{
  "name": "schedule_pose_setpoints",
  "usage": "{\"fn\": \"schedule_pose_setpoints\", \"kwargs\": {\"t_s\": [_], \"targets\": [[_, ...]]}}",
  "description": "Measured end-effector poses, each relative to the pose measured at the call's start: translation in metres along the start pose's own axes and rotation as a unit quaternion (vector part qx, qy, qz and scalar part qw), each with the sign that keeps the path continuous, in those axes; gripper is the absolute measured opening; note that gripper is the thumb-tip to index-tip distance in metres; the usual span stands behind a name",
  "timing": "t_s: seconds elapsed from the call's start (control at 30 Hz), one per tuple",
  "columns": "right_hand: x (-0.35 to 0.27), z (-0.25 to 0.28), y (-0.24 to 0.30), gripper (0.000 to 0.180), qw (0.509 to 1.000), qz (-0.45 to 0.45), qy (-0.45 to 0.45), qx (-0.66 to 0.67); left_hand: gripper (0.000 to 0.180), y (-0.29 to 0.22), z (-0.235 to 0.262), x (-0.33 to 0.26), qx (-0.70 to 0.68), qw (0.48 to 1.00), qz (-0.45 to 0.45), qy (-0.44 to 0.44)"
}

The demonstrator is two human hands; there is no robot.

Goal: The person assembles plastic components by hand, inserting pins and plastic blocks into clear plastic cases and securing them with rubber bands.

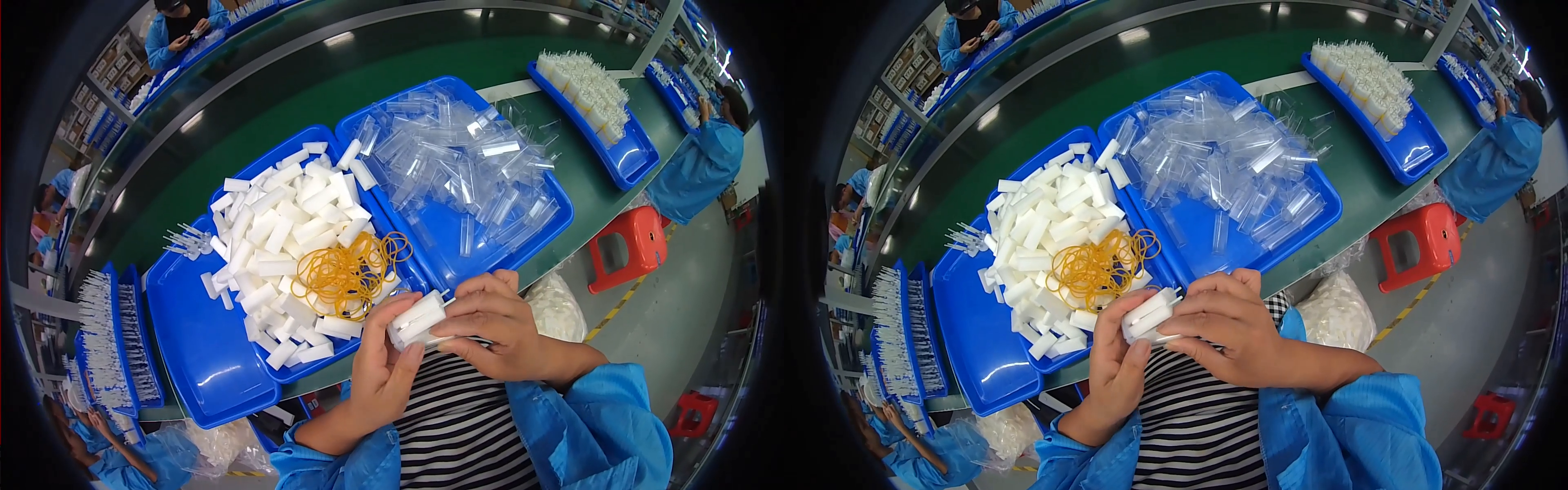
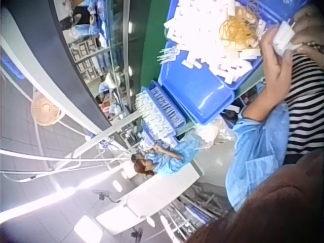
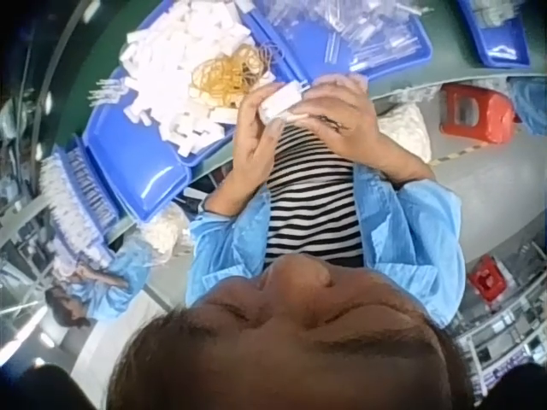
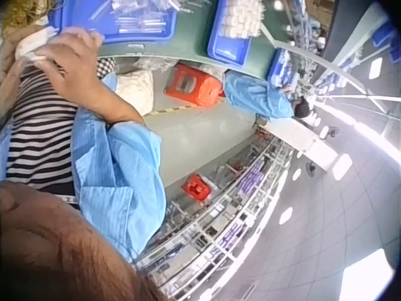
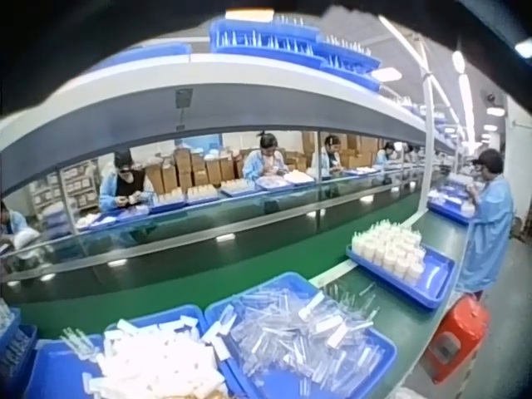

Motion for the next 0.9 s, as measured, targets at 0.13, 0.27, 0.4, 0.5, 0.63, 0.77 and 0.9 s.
{"fn": "schedule_pose_setpoints", "kwargs": {"t_s": [0.13, 0.27, 0.4, 0.5, 0.63, 0.77, 0.9], "targets": [[-0.001, -0.005, 0.002, 0.025, 1.000, 0.016, -0.002, -0.026, 0.033, 0.007, 0.000, 0.000, -0.064, 0.997, 0.046, -0.025], [-0.005, -0.007, 0.003, 0.026, 0.999, -0.006, 0.045, 0.023, 0.034, 0.013, 0.004, -0.010, -0.117, 0.987, 0.114, -0.013], [-0.001, -0.003, 0.006, 0.030, 0.997, 0.015, 0.071, 0.001, 0.031, 0.019, 0.005, -0.013, -0.165, 0.976, 0.139, -0.019], [0.016, 0.017, -0.004, 0.029, 0.984, -0.017, 0.168, 0.054, 0.031, 0.022, 0.008, -0.014, -0.196, 0.966, 0.161, -0.046], [0.042, 0.037, -0.028, 0.026, 0.977, 0.045, 0.139, -0.157, 0.030, 0.021, 0.011, -0.014, -0.277, 0.939, 0.189, -0.076], [0.052, 0.028, -0.047, 0.021, 0.912, 0.097, 0.118, -0.381, 0.030, 0.026, 0.010, -0.013, -0.342, 0.914, 0.210, -0.063], [0.061, 0.014, -0.057, 0.017, 0.892, 0.103, 0.150, -0.414, 0.030, 0.019, 0.005, -0.011, -0.338, 0.919, 0.168, -0.109]]}}
Point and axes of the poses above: each hand's wrist, its own x-axis towards the middle knuckle, its own z-axis out of the back of the hand, y = z × x, the point moved 3 cm from there along x, towards the middle knuckle, and after that the axes turned 15 degrees about -z, right-handed, at the moved point
